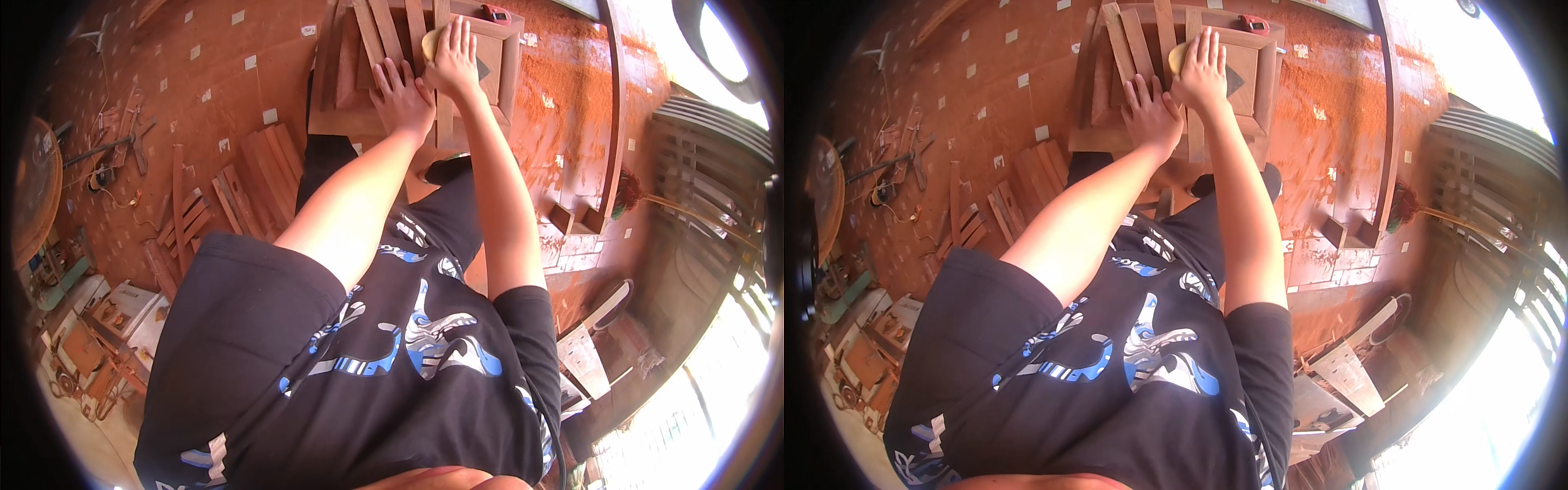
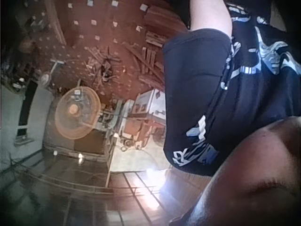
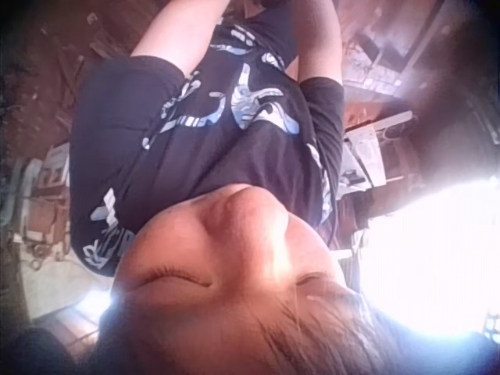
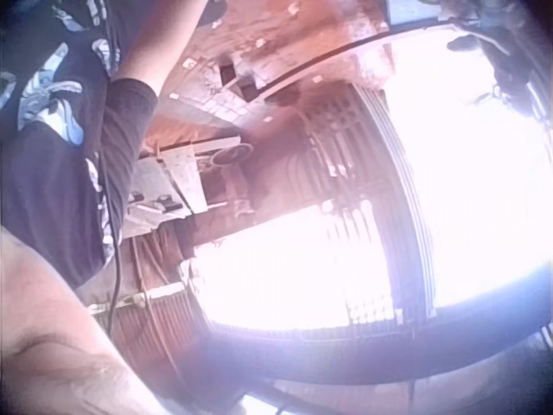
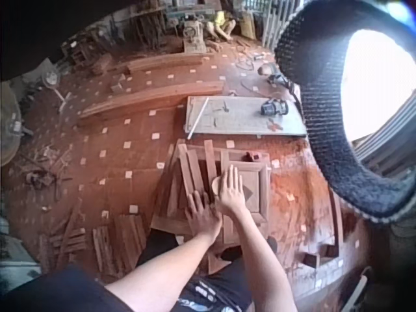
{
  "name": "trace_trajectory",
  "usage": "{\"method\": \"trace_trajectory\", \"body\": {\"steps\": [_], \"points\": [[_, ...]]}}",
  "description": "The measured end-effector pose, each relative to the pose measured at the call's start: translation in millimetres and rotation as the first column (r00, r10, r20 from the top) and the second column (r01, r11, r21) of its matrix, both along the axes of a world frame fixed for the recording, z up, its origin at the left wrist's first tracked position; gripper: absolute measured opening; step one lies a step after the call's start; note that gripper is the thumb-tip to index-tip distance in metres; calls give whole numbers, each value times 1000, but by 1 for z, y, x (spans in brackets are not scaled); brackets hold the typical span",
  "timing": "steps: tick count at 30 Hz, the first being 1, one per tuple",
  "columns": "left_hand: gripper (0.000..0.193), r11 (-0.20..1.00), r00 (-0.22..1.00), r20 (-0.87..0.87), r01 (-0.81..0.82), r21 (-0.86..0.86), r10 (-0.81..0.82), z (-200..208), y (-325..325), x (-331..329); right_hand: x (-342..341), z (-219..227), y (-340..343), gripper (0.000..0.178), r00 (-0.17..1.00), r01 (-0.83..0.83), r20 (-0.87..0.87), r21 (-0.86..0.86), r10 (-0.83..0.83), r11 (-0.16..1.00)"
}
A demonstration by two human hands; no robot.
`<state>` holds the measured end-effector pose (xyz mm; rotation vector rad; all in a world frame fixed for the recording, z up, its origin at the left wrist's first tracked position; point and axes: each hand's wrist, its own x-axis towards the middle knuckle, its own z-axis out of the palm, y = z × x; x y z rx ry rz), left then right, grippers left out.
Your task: The person sits on the floor and sands several small wooden pieces using a sanding block. They handle the pieces one at a time, rubbing the sanding block over the surfaces and edges, then placing them back into a pile.
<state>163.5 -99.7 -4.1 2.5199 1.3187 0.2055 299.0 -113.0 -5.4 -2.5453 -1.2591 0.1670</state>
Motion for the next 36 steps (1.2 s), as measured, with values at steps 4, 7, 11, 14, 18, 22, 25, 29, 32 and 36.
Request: {"method": "trace_trajectory", "body": {"steps": [4,7,11,14,18,22,25,29,32,36], "points": [[55,1000,1000,-26,15,-7,-15,4,-2,1,21,-8,16,85,991,133,12,136,-136,982],[55,1000,999,-35,14,-25,-15,5,-3,2,17,-14,6,86,995,78,47,119,-85,990],[55,1000,993,-114,9,-9,-10,10,-1,-2,-37,2,-23,95,999,-37,-37,77,40,996],[55,1000,994,-114,-1,14,3,5,1,1,-37,11,-18,93,998,-5,-64,98,12,995],[54,1000,997,-82,6,-1,-6,8,-2,0,5,-2,15,88,987,68,148,20,-70,998],[54,1000,999,-54,6,3,-6,7,-4,1,29,0,25,87,993,89,78,49,-92,995],[56,1000,995,-100,12,14,-10,6,-3,0,5,-3,9,85,994,52,87,107,-62,993],[73,999,981,-192,30,39,-22,-2,0,-2,-49,16,-22,82,993,42,-120,159,-23,986],[64,999,985,-171,16,-51,-24,11,0,0,-39,12,-14,83,995,27,-94,129,-14,991],[54,999,994,-106,-2,-54,-4,8,-3,0,12,8,15,83,994,92,64,-6,-92,996]]}}
